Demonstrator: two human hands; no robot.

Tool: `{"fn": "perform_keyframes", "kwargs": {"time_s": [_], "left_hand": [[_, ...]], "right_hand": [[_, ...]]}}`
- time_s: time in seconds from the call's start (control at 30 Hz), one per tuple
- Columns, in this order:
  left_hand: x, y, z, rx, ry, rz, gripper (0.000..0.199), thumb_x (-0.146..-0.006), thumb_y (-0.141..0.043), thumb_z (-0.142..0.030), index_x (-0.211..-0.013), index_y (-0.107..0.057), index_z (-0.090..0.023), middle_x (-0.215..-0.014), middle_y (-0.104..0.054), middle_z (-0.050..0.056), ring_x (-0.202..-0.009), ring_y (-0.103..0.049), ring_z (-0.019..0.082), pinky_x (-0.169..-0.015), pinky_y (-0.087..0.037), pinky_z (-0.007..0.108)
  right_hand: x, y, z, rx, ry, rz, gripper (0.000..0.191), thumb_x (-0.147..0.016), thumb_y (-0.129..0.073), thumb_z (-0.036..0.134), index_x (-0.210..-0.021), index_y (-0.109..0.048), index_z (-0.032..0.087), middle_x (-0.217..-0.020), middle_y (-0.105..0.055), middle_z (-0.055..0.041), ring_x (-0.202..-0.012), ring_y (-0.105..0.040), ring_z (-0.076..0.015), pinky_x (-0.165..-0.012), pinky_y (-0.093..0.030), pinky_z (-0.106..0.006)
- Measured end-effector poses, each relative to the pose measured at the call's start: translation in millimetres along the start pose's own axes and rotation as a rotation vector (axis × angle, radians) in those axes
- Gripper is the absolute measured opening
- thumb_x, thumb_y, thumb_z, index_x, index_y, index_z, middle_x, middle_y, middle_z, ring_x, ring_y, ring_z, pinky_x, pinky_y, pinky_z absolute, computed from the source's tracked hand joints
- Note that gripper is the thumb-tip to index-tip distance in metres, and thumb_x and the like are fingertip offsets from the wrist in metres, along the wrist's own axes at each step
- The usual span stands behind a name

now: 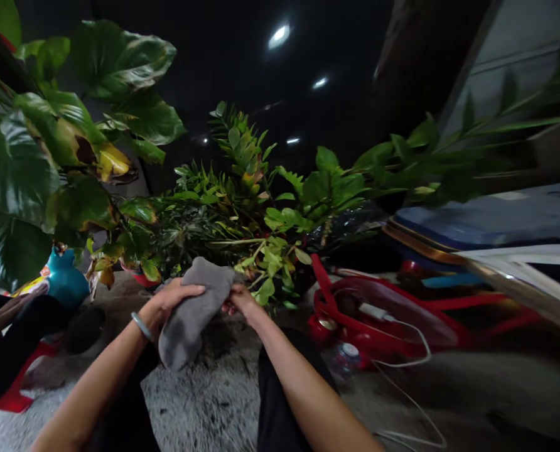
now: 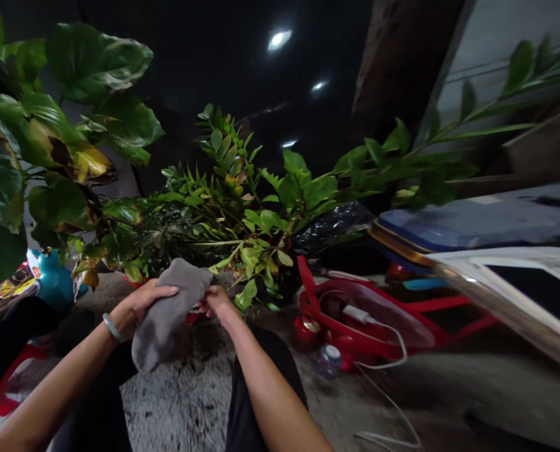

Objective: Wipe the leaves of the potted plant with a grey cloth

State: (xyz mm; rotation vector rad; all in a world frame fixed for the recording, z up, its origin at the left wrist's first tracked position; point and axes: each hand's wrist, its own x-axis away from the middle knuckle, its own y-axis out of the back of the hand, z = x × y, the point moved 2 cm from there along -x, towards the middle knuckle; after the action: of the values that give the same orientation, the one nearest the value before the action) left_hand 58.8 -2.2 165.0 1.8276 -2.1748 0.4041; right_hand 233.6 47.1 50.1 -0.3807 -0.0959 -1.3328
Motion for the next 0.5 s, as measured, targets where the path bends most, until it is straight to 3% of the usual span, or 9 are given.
{"fn": "perform_keyframes", "kwargs": {"time_s": [0.13,0.2,0.27,0.33,0.4,0.5], "left_hand": [[21.9,8.1,-60.4,0.197,-0.173,-0.005,0.048,-0.062,-0.089,-0.029,-0.105,-0.076,-0.010,-0.083,-0.078,0.009,-0.070,-0.070,0.024,-0.069,-0.056,0.033],[16.3,5.3,-88.5,0.277,-0.280,-0.046,0.050,-0.065,-0.087,-0.029,-0.110,-0.075,-0.011,-0.085,-0.078,0.008,-0.074,-0.072,0.025,-0.073,-0.058,0.033],[2.7,0.7,-95.1,0.298,-0.336,-0.086,0.046,-0.066,-0.086,-0.029,-0.108,-0.075,-0.011,-0.086,-0.078,0.007,-0.075,-0.072,0.024,-0.075,-0.058,0.033],[-9.7,-1.9,-76.7,0.240,-0.299,-0.126,0.040,-0.065,-0.088,-0.027,-0.100,-0.077,-0.011,-0.084,-0.078,0.008,-0.072,-0.071,0.023,-0.073,-0.057,0.032],[-11.3,-0.2,-41.1,0.131,-0.167,-0.131,0.033,-0.064,-0.089,-0.023,-0.094,-0.078,-0.010,-0.079,-0.078,0.009,-0.067,-0.069,0.023,-0.070,-0.055,0.032],[12.2,11.4,9.9,0.038,0.043,-0.010,0.025,-0.065,-0.088,-0.014,-0.089,-0.080,-0.012,-0.077,-0.077,0.009,-0.066,-0.069,0.023,-0.065,-0.054,0.032]], "right_hand": [[0.7,-0.6,1.6,-0.021,0.011,0.014,0.016,-0.075,-0.071,0.024,-0.065,-0.061,0.018,-0.055,-0.067,0.0002,-0.041,-0.055,-0.0088,-0.035,-0.035,-0.015],[1.0,-3.1,3.4,-0.035,0.017,0.011,0.014,-0.076,-0.071,0.026,-0.068,-0.062,0.018,-0.057,-0.068,0.0000,-0.042,-0.055,-0.0089,-0.036,-0.037,-0.015],[1.1,-5.8,4.2,-0.046,0.017,0.006,0.015,-0.076,-0.071,0.027,-0.069,-0.062,0.018,-0.057,-0.068,-0.0005,-0.043,-0.056,-0.0094,-0.036,-0.038,-0.016],[1.1,-6.5,3.5,-0.058,0.014,-0.004,0.015,-0.075,-0.072,0.027,-0.069,-0.061,0.018,-0.057,-0.068,-0.0011,-0.043,-0.056,-0.0102,-0.036,-0.038,-0.017],[0.7,-4.4,1.5,-0.063,0.009,-0.025,0.014,-0.074,-0.070,0.026,-0.067,-0.060,0.019,-0.055,-0.066,-0.0006,-0.042,-0.055,-0.0110,-0.036,-0.038,-0.018],[-0.2,2.6,-1.8,-0.052,-0.009,-0.058,0.016,-0.074,-0.068,0.024,-0.062,-0.058,0.020,-0.046,-0.060,0.0021,-0.039,-0.054,-0.0118,-0.035,-0.036,-0.018]]}}
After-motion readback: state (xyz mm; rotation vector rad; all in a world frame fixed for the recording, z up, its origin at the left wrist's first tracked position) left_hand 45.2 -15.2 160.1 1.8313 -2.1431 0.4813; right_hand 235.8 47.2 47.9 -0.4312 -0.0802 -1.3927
